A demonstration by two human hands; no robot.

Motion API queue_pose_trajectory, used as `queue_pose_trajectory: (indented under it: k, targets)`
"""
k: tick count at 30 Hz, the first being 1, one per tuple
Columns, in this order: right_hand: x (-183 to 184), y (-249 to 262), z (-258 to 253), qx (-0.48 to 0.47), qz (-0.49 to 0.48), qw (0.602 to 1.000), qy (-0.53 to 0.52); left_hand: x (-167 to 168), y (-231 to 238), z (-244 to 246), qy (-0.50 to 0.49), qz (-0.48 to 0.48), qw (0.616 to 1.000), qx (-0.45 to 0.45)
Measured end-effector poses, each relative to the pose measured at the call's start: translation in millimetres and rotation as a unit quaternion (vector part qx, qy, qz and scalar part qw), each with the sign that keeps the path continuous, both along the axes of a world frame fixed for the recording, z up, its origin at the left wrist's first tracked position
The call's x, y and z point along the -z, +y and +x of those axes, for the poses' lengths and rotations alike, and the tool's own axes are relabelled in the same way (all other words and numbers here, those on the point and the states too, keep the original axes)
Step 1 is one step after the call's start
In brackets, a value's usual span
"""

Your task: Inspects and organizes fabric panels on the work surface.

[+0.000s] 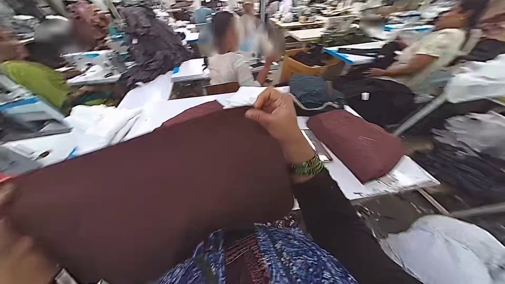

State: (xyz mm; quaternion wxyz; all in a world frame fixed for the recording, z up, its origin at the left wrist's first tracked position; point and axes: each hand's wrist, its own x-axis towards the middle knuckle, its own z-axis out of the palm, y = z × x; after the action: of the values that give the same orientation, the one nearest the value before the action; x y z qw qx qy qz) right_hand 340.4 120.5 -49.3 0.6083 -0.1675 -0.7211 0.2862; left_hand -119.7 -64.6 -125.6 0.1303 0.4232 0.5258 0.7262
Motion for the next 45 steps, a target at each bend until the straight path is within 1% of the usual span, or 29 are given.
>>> queue_pose_trajectory:
  k: [1,3,4,5,7,9,10,12,14,16,17,19,20,23,24,25,27,28,29,30,31,33,34,37,39,40,42,43,45]
  targets:
    - [2.1,21.2,-6.7,0.059,0.008,0.998,-0.036,-20.2,26.1,20.6,-0.043,-0.025,0.998,-0.029]
    - [-3.6,51.5,-25.0,0.184,0.076,0.974,-0.110,-47.8,58.0,46.7,-0.083,-0.042,0.996,-0.013]
    - [-9.2,53.3,-34.8,0.222,0.119,0.958,-0.139,-54.2,64.3,58.7,-0.093,-0.029,0.995,0.008]
    - [-15.4,47.5,-44.8,0.237,0.156,0.944,-0.167,-57.2,67.5,70.9,-0.100,-0.022,0.994,0.031]
    - [-25.7,24.0,-68.8,0.196,0.205,0.935,-0.211,-58.9,69.4,100.3,-0.087,-0.032,0.989,0.112]
    - [-31.3,-0.5,-97.6,0.107,0.245,0.935,-0.232,-61.7,73.1,133.3,-0.050,-0.033,0.975,0.215]
    - [-32.8,-13.3,-110.8,0.071,0.269,0.931,-0.235,-64.3,73.8,145.8,-0.030,-0.021,0.965,0.261]
    - [-35.1,-32.7,-129.1,0.026,0.311,0.926,-0.213,-70.4,72.1,155.5,-0.021,0.032,0.948,0.315]
    - [-39.0,-35.9,-126.7,0.039,0.311,0.930,-0.193,-73.9,65.9,143.4,-0.038,0.079,0.945,0.314]
    - [-43.7,-26.0,-108.4,0.050,0.265,0.947,-0.176,-70.4,53.0,113.9,-0.061,0.094,0.961,0.254]
    - [-45.9,-20.2,-97.0,0.038,0.229,0.959,-0.160,-67.2,43.5,95.9,-0.083,0.099,0.967,0.220]
    - [-49.9,-11.4,-72.2,-0.024,0.163,0.978,-0.130,-60.4,20.9,61.5,-0.140,0.126,0.968,0.168]
    - [-50.6,-6.8,-60.7,-0.064,0.152,0.979,-0.122,-55.9,9.5,46.2,-0.154,0.151,0.964,0.157]
    - [-51.6,1.9,-47.3,-0.157,0.156,0.971,-0.095,-39.8,-17.0,7.8,-0.152,0.229,0.944,0.180]
    - [-52.3,5.2,-51.1,-0.169,0.151,0.969,-0.095,-36.3,-20.9,-1.4,-0.155,0.241,0.939,0.191]
    - [-52.7,11.3,-58.1,-0.167,0.139,0.970,-0.112,-33.0,-21.5,-9.6,-0.155,0.233,0.942,0.185]
    - [-48.8,31.0,-84.8,-0.111,0.066,0.978,-0.164,-25.4,-14.0,-23.2,-0.177,0.168,0.962,0.118]
    - [-42.9,44.5,-103.9,-0.049,0.022,0.980,-0.192,-21.3,-7.2,-28.1,-0.215,0.122,0.966,0.074]
    - [-36.0,57.9,-123.5,0.027,-0.011,0.970,-0.241,-18.5,0.4,-31.0,-0.265,0.075,0.961,0.034]
    - [-29.8,66.8,-142.6,0.091,-0.032,0.951,-0.293,-17.4,7.4,-32.5,-0.309,0.028,0.951,0.006]
    - [-25.2,69.8,-160.7,0.141,-0.022,0.933,-0.330,-17.1,12.4,-33.3,-0.333,-0.007,0.943,0.001]
    - [-20.5,58.8,-191.3,0.198,0.067,0.919,-0.334,-22.7,18.3,-24.5,-0.325,-0.037,0.944,0.038]
    - [-19.5,45.6,-203.2,0.199,0.115,0.920,-0.318,-26.1,18.6,-14.8,-0.304,-0.052,0.948,0.074]
    - [-20.3,-7.7,-233.0,0.117,0.214,0.929,-0.278,-38.4,20.5,21.3,-0.223,-0.064,0.946,0.227]
    - [-19.2,-44.5,-248.9,0.033,0.258,0.928,-0.266,-45.5,24.7,41.8,-0.166,-0.025,0.933,0.319]
    - [-17.8,-60.1,-254.4,0.000,0.274,0.924,-0.268,-48.2,25.6,48.9,-0.147,0.012,0.926,0.348]
    - [-15.0,-79.0,-258.6,-0.011,0.300,0.915,-0.272,-48.7,26.9,53.4,-0.130,0.097,0.913,0.374]
    - [-14.2,-82.5,-258.4,-0.006,0.302,0.914,-0.270,-48.1,25.8,50.9,-0.119,0.118,0.911,0.377]
    - [-9.3,-84.2,-259.9,-0.002,0.294,0.921,-0.256,-44.6,20.3,43.1,-0.080,0.117,0.922,0.361]
